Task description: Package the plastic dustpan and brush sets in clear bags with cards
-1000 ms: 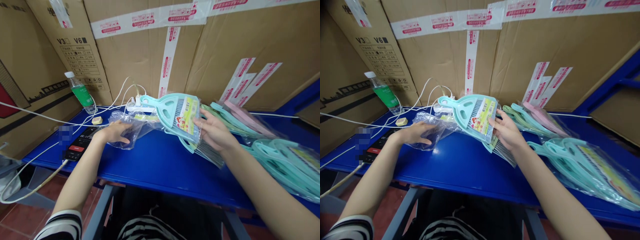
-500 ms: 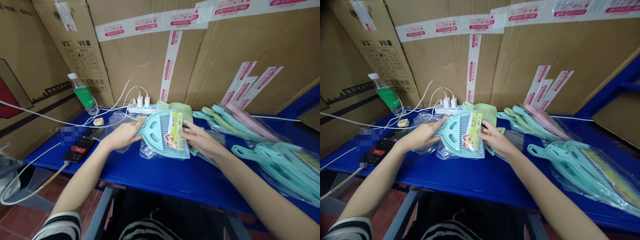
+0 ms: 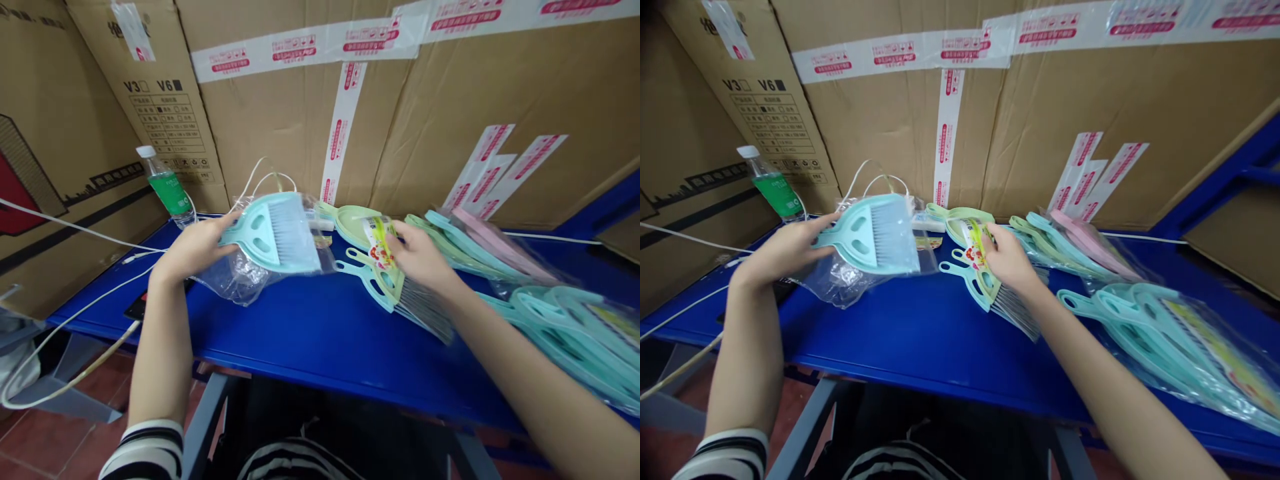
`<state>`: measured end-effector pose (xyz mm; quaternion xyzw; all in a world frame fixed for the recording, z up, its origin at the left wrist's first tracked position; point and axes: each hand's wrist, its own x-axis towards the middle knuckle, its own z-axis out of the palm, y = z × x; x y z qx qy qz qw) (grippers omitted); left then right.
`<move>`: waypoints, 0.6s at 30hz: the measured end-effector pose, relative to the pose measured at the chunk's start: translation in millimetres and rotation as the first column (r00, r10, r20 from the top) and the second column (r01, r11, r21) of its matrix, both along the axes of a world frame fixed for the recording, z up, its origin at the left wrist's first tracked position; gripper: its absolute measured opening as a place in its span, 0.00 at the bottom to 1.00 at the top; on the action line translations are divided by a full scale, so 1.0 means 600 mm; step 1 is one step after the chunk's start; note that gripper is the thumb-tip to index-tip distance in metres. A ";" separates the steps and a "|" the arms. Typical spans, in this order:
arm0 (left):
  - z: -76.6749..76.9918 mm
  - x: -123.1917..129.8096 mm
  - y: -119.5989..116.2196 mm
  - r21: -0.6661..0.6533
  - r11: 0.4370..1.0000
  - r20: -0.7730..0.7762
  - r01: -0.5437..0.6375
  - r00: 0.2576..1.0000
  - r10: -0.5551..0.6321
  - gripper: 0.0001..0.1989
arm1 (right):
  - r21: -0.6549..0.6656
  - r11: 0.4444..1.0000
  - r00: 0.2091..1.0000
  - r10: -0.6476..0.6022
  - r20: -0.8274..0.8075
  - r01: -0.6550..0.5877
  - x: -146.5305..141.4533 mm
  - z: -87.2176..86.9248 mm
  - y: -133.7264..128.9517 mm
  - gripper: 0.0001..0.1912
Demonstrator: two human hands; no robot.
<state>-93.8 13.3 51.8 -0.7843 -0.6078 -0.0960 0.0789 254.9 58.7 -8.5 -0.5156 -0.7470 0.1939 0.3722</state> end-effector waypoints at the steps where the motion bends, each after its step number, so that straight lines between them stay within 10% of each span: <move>1: 0.005 -0.008 -0.002 0.021 0.997 0.015 -0.068 0.998 0.068 0.31 | 0.008 1.000 0.988 -0.014 0.156 0.013 -0.002 0.010 0.011 0.08; 11: 0.006 -0.032 -0.003 0.049 0.991 0.110 -0.128 0.986 0.122 0.30 | 0.011 0.994 0.923 0.097 0.373 -0.109 -0.126 0.020 0.118 0.09; 18: 0.002 -0.039 -0.001 0.001 1.000 0.163 -0.031 0.986 0.031 0.31 | 0.237 0.963 0.960 0.060 0.274 -0.128 -0.128 0.032 0.092 0.11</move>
